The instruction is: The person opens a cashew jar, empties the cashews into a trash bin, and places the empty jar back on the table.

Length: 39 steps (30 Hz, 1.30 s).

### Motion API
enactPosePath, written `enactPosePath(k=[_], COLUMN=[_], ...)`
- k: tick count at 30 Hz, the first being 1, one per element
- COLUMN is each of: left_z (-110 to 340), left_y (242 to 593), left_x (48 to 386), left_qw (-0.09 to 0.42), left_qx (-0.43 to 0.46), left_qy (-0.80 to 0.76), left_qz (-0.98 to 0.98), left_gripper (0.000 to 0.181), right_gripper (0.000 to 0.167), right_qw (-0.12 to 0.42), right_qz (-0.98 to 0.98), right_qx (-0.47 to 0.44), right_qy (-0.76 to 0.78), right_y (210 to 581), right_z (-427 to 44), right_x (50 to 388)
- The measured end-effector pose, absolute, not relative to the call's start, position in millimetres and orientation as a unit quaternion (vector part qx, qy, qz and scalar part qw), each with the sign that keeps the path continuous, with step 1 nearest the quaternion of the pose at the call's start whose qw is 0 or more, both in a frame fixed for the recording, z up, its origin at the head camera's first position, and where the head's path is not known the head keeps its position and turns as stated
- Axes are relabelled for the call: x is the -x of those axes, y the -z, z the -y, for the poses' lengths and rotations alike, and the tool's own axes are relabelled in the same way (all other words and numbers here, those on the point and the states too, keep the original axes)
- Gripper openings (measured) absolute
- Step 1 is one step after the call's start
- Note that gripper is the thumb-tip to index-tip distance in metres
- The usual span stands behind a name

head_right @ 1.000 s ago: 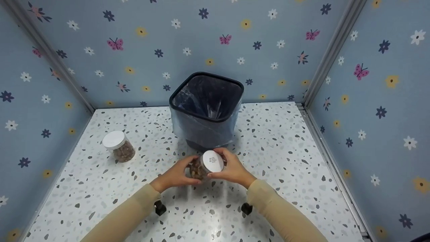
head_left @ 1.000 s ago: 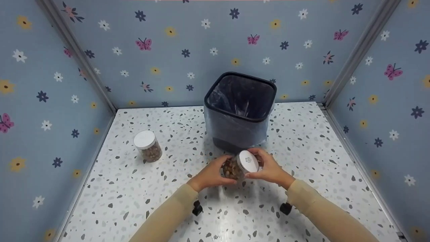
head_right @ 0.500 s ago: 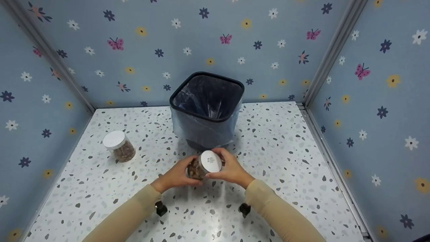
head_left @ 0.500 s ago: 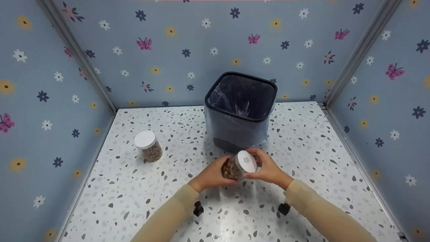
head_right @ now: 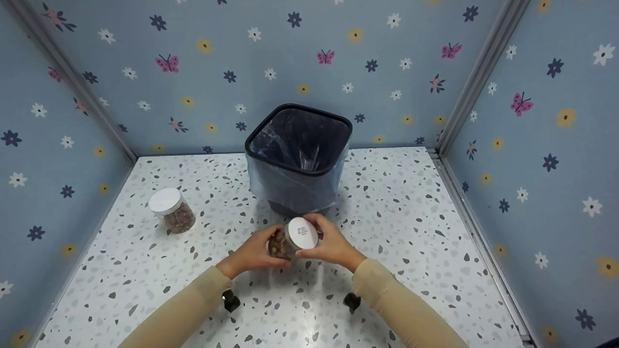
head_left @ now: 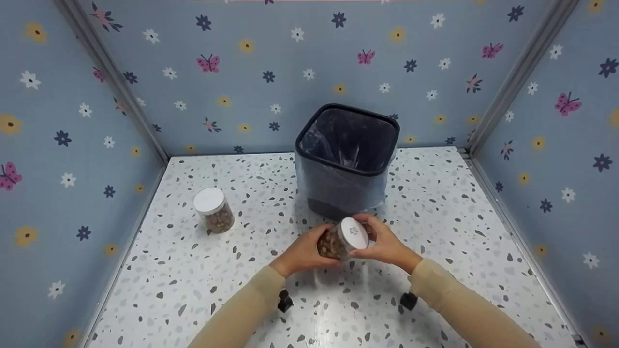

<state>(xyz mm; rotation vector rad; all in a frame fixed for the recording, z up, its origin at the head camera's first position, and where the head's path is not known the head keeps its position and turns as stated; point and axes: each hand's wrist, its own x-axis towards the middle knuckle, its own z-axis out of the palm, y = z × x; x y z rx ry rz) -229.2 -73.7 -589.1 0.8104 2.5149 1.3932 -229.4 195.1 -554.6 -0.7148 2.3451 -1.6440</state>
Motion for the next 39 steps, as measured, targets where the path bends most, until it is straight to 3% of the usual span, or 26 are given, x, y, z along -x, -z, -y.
enactPosePath(k=[8, 30, 39], left_z=[80.6, 87.4, 83.5], left_y=[589.1, 591.8, 593.4], left_x=[228.5, 227.4, 225.1], left_qw=[0.079, 0.088, 0.076], left_qx=[-0.268, -0.242, -0.259], left_qy=[-0.452, -0.416, -0.406], left_qz=[-0.847, -0.872, -0.873], left_gripper=[0.093, 0.087, 0.082], right_gripper=[0.099, 0.080, 0.078], right_qw=[0.100, 0.137, 0.125], right_qz=[-0.805, -0.853, -0.868], right_qx=[0.259, 0.240, 0.227], right_qy=[0.525, 0.443, 0.423], right_y=[551.2, 548.4, 550.1], right_z=[-197.4, -187.6, -184.0], right_x=[230.2, 230.6, 230.8])
